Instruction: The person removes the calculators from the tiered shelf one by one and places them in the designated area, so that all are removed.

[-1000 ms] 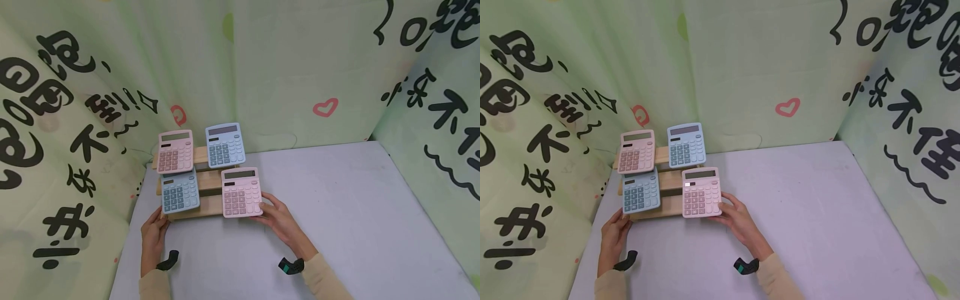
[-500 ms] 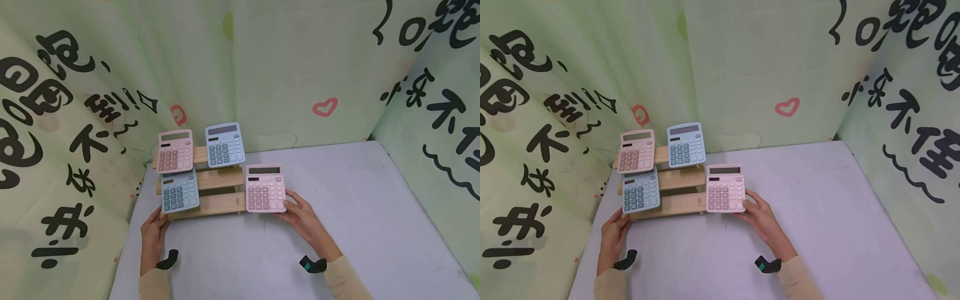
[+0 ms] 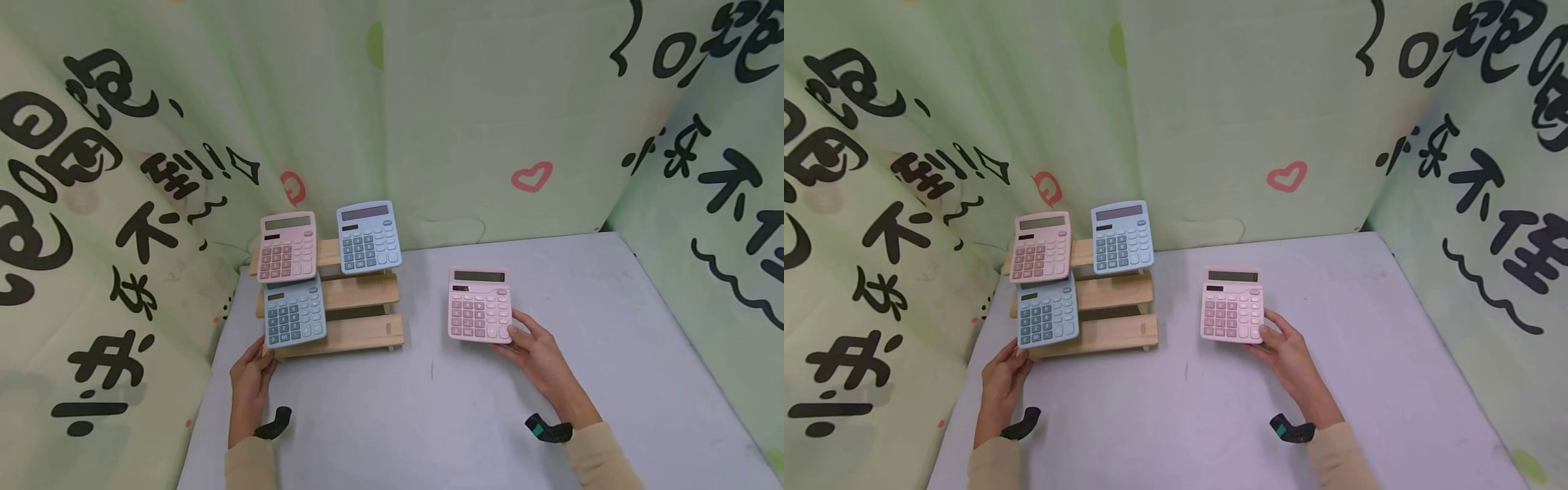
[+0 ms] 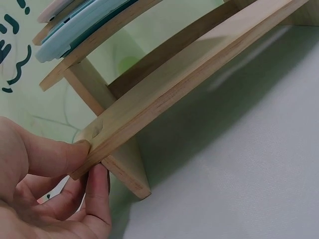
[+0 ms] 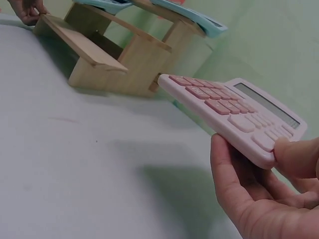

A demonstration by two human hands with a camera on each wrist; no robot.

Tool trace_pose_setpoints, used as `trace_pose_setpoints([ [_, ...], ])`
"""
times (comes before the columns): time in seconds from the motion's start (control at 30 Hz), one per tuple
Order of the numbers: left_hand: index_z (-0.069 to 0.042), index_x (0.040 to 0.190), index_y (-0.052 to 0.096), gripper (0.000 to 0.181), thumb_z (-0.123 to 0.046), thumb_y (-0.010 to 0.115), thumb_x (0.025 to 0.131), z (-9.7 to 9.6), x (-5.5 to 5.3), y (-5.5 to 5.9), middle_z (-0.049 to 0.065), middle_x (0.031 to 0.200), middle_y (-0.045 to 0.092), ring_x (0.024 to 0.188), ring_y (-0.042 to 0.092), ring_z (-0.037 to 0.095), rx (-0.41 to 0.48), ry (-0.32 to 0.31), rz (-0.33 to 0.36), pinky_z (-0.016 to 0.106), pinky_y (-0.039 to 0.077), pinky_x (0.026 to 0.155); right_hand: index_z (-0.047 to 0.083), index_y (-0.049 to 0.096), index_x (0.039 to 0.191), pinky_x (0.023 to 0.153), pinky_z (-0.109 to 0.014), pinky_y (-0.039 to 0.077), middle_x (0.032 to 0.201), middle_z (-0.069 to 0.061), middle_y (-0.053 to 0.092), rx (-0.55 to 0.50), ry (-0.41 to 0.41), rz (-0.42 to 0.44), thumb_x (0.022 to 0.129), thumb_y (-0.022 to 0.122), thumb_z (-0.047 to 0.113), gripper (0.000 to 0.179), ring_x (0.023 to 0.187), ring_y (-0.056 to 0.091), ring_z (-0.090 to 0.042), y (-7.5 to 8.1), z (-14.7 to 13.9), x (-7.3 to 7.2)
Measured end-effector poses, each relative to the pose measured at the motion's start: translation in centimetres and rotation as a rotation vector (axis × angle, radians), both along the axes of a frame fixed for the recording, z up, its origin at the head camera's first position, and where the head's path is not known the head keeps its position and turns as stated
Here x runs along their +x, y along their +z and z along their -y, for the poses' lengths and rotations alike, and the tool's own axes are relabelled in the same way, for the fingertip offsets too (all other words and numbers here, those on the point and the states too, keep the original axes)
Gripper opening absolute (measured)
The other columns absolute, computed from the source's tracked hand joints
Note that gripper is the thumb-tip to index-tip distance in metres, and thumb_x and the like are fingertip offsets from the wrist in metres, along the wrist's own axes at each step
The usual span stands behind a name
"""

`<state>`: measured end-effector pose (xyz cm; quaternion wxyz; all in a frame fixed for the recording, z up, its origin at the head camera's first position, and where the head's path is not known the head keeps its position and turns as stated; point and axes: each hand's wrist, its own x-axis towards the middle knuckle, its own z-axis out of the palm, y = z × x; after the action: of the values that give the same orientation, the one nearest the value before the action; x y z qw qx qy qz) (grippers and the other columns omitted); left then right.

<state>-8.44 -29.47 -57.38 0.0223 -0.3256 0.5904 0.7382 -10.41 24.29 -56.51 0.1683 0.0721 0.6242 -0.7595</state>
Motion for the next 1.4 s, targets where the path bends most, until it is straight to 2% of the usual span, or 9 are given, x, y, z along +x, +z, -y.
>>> trace_pose_setpoints([
  [0.2,-0.011,0.164,0.033,0.058,-0.002,0.047,0.108,0.2,-0.2,-0.3,0.007,0.172,0.031,0.140,0.049,0.014,-0.014,0.014,0.021,0.032,0.038,0.122,0.009,0.013,0.168,0.101,-0.027,0.057,0.132,0.016,0.056,-0.003,-0.008,0.015,0.111,0.050,0.028,0.070,0.116,0.066,0.001,-0.2,-2.7,-0.5],
  [0.43,-0.009,0.163,0.033,0.057,-0.002,0.047,0.108,0.2,-0.2,-0.7,0.010,0.170,0.033,0.139,0.048,0.014,-0.012,0.021,-0.001,0.032,0.039,0.123,0.009,0.010,0.168,0.098,-0.025,0.059,0.128,0.020,0.058,-0.028,-0.010,0.022,0.111,0.050,0.026,0.072,0.113,0.068,0.002,-0.4,-5.7,-1.2],
  [0.6,-0.009,0.163,0.034,0.061,0.004,0.048,0.105,0.3,-0.3,-0.7,0.009,0.169,0.036,0.129,0.055,0.007,0.004,0.025,-0.006,0.031,0.040,0.122,0.009,0.008,0.168,0.096,-0.028,0.060,0.127,0.020,0.062,-0.126,-0.008,0.023,0.110,0.052,0.021,0.074,0.112,0.070,-0.002,-1.0,-8.0,-1.7],
  [0.8,-0.010,0.163,0.035,0.060,0.002,0.047,0.106,0.3,-0.4,-0.7,0.009,0.169,0.036,0.128,0.056,0.007,0.002,0.027,0.000,0.033,0.039,0.122,0.014,-0.003,0.169,0.097,-0.032,0.061,0.125,0.018,0.064,-0.259,0.011,0.092,0.111,0.049,0.014,0.078,0.111,0.071,-0.007,-1.5,-10.7,-2.2],
  [0.87,-0.010,0.163,0.035,0.060,0.002,0.048,0.106,0.3,-0.4,-0.6,0.009,0.170,0.035,0.130,0.055,0.008,0.008,0.030,0.001,0.032,0.039,0.122,0.019,0.001,0.169,0.098,-0.035,0.061,0.124,0.015,0.067,-0.327,0.018,0.121,0.111,0.047,0.010,0.074,0.112,0.072,-0.010,-1.6,-11.6,-2.3],
  [0.93,-0.010,0.163,0.035,0.060,0.003,0.047,0.106,0.2,-0.4,-0.6,0.009,0.169,0.036,0.131,0.054,0.010,0.014,0.033,0.001,0.031,0.040,0.122,0.024,0.016,0.167,0.098,-0.036,0.061,0.123,0.012,0.070,-0.379,0.027,0.139,0.112,0.043,0.007,0.064,0.112,0.072,-0.012,-1.8,-12.5,-2.3],
  [1.1,-0.011,0.163,0.036,0.060,0.004,0.046,0.106,0.3,-0.3,-0.7,0.007,0.170,0.035,0.132,0.053,0.011,0.017,0.037,0.002,0.030,0.039,0.122,0.027,0.052,0.140,0.099,-0.039,0.060,0.124,0.007,0.073,-0.428,0.063,0.167,0.112,0.041,0.006,0.037,0.113,0.072,-0.016,-2.2,-14.6,-2.7],
  [1.2,-0.011,0.163,0.036,0.060,0.003,0.047,0.106,0.3,-0.3,-0.7,0.007,0.170,0.036,0.130,0.055,0.009,0.012,0.038,0.004,0.029,0.041,0.120,0.028,0.061,0.131,0.099,-0.040,0.060,0.124,0.006,0.073,-0.436,0.100,0.182,0.113,0.039,0.006,0.036,0.114,0.073,-0.017,-2.4,-15.8,-3.1],
  [1.4,-0.011,0.162,0.037,0.060,0.004,0.047,0.105,0.3,-0.4,-0.8,0.007,0.169,0.037,0.130,0.055,0.009,0.016,0.032,-0.009,0.023,0.046,0.114,0.025,0.068,0.131,0.104,-0.041,0.058,0.129,0.002,0.072,-0.521,0.215,0.191,0.114,0.029,0.004,0.047,0.120,0.071,-0.021,-2.6,-18.2,-4.1],
])
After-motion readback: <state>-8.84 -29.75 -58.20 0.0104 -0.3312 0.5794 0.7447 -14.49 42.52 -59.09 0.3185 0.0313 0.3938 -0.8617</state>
